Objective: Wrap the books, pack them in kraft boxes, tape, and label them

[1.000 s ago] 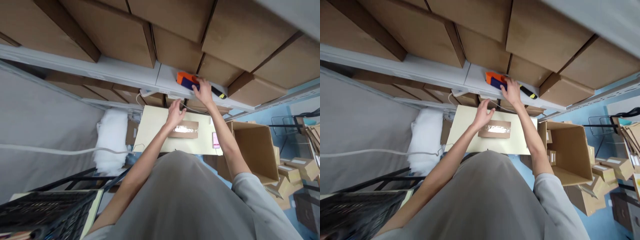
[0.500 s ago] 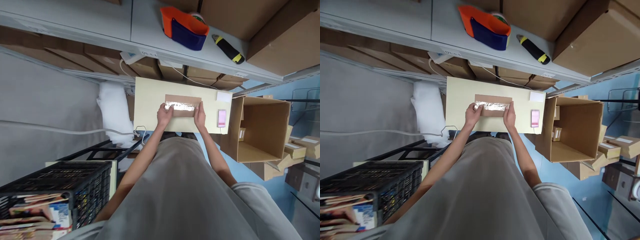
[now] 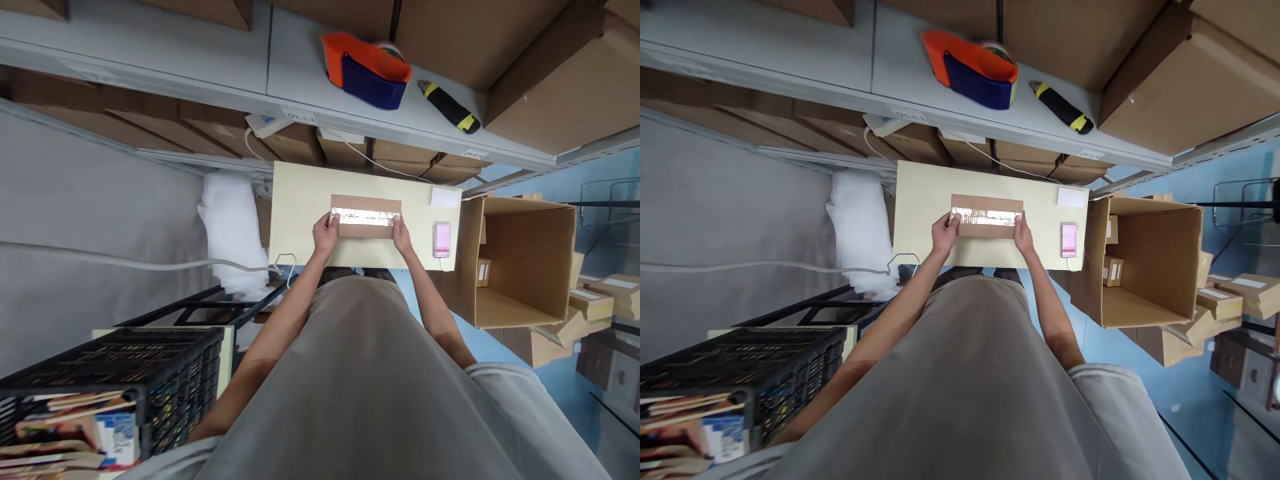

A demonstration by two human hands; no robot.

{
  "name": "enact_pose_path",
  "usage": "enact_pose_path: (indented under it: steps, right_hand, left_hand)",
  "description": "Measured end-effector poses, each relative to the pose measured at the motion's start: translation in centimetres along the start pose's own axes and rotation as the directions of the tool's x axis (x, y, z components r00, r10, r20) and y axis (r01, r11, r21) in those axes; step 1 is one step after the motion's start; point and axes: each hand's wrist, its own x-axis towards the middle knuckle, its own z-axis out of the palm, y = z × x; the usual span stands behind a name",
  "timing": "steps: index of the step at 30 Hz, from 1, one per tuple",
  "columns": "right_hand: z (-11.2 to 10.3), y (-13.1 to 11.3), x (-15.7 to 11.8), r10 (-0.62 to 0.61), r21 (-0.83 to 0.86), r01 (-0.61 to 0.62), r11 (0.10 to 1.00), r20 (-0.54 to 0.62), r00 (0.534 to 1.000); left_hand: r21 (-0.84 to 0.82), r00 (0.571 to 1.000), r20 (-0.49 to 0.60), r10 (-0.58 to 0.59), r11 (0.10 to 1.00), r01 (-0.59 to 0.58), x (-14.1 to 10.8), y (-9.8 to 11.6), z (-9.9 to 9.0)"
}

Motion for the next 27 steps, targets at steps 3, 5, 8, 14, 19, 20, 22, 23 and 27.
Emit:
enact_pose_path:
  steps: [3, 5, 8, 14, 19, 20, 22, 23, 27]
  right_hand:
    - [-0.3, -0.6, -0.6, 0.053, -0.052, -0.064, 0.997, -0.192, 0.98]
    - [0.3, -1.3, -0.7, 0.049, -0.097, -0.08, 0.992, -0.283, 0.958]
    - [2.2, -2.7, -0.4, 0.026, -0.224, -0.106, 0.969, -0.334, 0.942]
    - [3.3, -3.4, -0.5, -0.037, -0.253, -0.054, 0.966, -0.344, 0.938]
    - [0.8, -3.1, -1.6, -0.085, -0.213, 0.01, 0.977, -0.342, 0.936]
    - [0.6, -3.3, -1.8, -0.096, -0.223, 0.013, 0.975, -0.365, 0.926]
    - [0.7, -3.8, -2.1, -0.122, -0.221, 0.036, 0.975, -0.389, 0.913]
    - [0.9, -4.1, -2.4, -0.129, -0.211, 0.048, 0.976, -0.392, 0.911]
    - [3.0, -4.3, -3.8, -0.066, -0.146, 0.009, 0.989, -0.388, 0.919]
  left_hand:
    - [0.004, 0.995, -0.069, -0.071, 0.997, 0.071, 0.4, 0.7, -0.5]
    - [0.077, 0.992, -0.122, -0.038, 0.996, 0.048, 0.2, 1.7, 0.1]
    - [0.226, 0.993, -0.117, 0.022, 0.974, 0.005, -0.3, 3.4, 1.6]
    - [0.25, 0.995, -0.045, 0.084, 0.966, -0.07, 0.0, 3.4, 1.2]
    - [0.225, 0.995, 0.036, 0.096, 0.969, -0.101, 1.8, 2.2, -1.6]
    - [0.215, 0.992, 0.049, 0.113, 0.969, -0.121, 2.2, 2.2, -2.2]
    - [0.182, 0.983, 0.067, 0.171, 0.967, -0.181, 3.0, 2.3, -3.4]
    - [0.168, 0.977, 0.073, 0.201, 0.963, -0.211, 3.3, 2.3, -4.0]
    - [0.134, 0.955, 0.087, 0.283, 0.947, -0.293, 3.9, 1.5, -6.8]
